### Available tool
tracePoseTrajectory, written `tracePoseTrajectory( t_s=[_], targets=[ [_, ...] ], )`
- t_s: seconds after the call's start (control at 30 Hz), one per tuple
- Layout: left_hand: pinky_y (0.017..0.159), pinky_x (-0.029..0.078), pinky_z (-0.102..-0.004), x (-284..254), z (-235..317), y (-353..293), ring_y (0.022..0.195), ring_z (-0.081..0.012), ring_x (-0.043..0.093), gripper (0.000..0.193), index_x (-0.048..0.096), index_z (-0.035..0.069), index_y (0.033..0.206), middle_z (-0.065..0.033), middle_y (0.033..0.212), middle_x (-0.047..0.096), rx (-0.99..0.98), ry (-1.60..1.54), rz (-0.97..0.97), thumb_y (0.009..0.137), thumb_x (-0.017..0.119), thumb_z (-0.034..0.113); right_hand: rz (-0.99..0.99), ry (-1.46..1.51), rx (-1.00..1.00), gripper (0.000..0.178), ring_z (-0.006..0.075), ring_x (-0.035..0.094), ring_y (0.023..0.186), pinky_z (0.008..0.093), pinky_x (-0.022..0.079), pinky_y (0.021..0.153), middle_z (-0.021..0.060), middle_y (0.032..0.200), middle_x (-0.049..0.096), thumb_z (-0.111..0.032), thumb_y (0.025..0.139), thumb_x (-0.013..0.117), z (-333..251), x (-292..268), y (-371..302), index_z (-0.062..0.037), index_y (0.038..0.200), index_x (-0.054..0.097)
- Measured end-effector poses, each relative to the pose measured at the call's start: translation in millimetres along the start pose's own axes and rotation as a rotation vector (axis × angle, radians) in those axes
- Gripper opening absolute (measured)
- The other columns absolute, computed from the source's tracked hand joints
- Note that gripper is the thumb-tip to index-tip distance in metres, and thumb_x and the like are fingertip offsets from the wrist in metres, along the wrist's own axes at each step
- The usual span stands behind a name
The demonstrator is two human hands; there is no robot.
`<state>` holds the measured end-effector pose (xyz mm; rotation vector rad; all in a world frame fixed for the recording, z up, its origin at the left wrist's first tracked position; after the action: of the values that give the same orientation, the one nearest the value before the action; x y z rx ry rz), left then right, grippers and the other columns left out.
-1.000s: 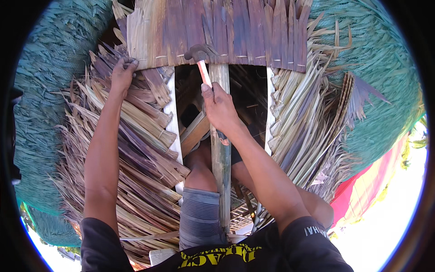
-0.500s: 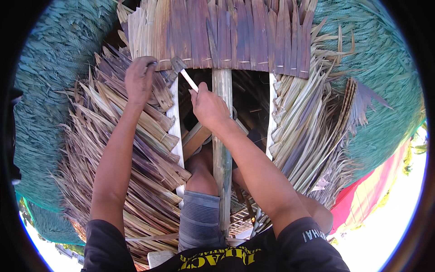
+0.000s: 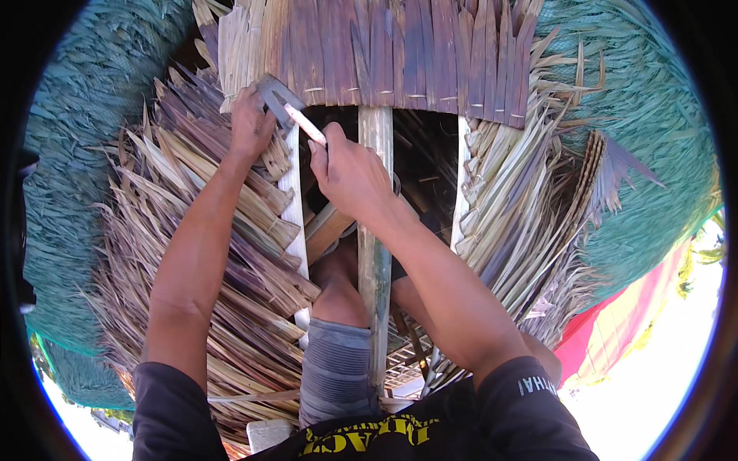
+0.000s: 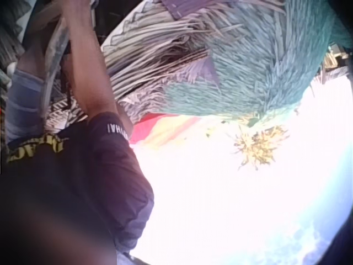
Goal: The person installs thatch bundles onto a roof structure. They lift and position each bundle, then secure it by hammering nails into the underlying frame. The process is repeated across the visible roof area.
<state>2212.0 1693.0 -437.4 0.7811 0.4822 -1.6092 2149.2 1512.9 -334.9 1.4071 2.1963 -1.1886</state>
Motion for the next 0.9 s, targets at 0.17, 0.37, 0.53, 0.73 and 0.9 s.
tracePoseTrajectory(
  t_s=[0.17,0.37,0.53,0.73,0.9],
  targets=[
    [0.089,0.046,-0.0438,0,-1,-1,0.101,-0.0350,0.059,0.018,0.072,0.005,0.095,-0.0102,0.109,0.068,0.008,-0.040,0.012,0.084,0.074,0.019,0.030,-0.005,-0.026,0.027,0.0536,0.060,0.067,0.0608,0.046,0.060,0.0294,0.069,0.062,-0.025,0.103,0.051,6,9,4,0.0010,0.100,0.045],
    [0.093,0.051,-0.0422,-2,-8,4,0.103,-0.0360,0.063,0.035,0.063,0.004,0.117,-0.0144,0.132,0.060,-0.053,-0.296,0.005,0.084,0.060,-0.005,0.102,0.002,-0.004,0.028,0.0528,0.061,0.067,0.0605,0.047,0.059,0.0291,0.068,0.062,-0.026,0.102,0.054,8,9,5,0.0005,0.100,0.044],
    [0.093,0.053,-0.0399,0,-10,6,0.102,-0.0342,0.065,0.060,0.050,0.007,0.137,-0.0161,0.141,0.053,-0.098,-0.275,-0.018,0.081,0.050,-0.014,-0.008,-0.106,0.092,0.029,0.0534,0.062,0.068,0.0603,0.049,0.062,0.0305,0.070,0.063,-0.026,0.104,0.050,8,18,12,0.0021,0.099,0.045],
    [0.093,0.053,-0.0404,-4,-7,3,0.099,-0.0338,0.066,0.067,0.046,0.009,0.143,-0.0189,0.139,0.053,-0.063,-0.258,0.006,0.081,0.049,-0.015,0.132,0.048,-0.013,0.028,0.0527,0.063,0.070,0.0606,0.049,0.065,0.0309,0.072,0.064,-0.025,0.103,0.052,-3,9,15,0.0024,0.100,0.047],
    [0.091,0.053,-0.0408,2,-14,5,0.098,-0.0329,0.066,0.068,0.045,0.009,0.144,-0.0201,0.137,0.054,-0.080,-0.224,-0.022,0.081,0.050,-0.014,0.053,-0.121,-0.030,0.027,0.0521,0.062,0.069,0.0591,0.050,0.063,0.0291,0.072,0.064,-0.025,0.101,0.056,1,18,12,-0.0005,0.100,0.046]
  ],
)
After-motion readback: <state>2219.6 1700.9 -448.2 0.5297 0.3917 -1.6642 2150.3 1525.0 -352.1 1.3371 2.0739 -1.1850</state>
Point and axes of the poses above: each hand's wrist, its own y-axis towards the middle knuckle, its own x-axis out of the palm, z = x × y, the point moved 6 cm from there along y, towards the middle knuckle
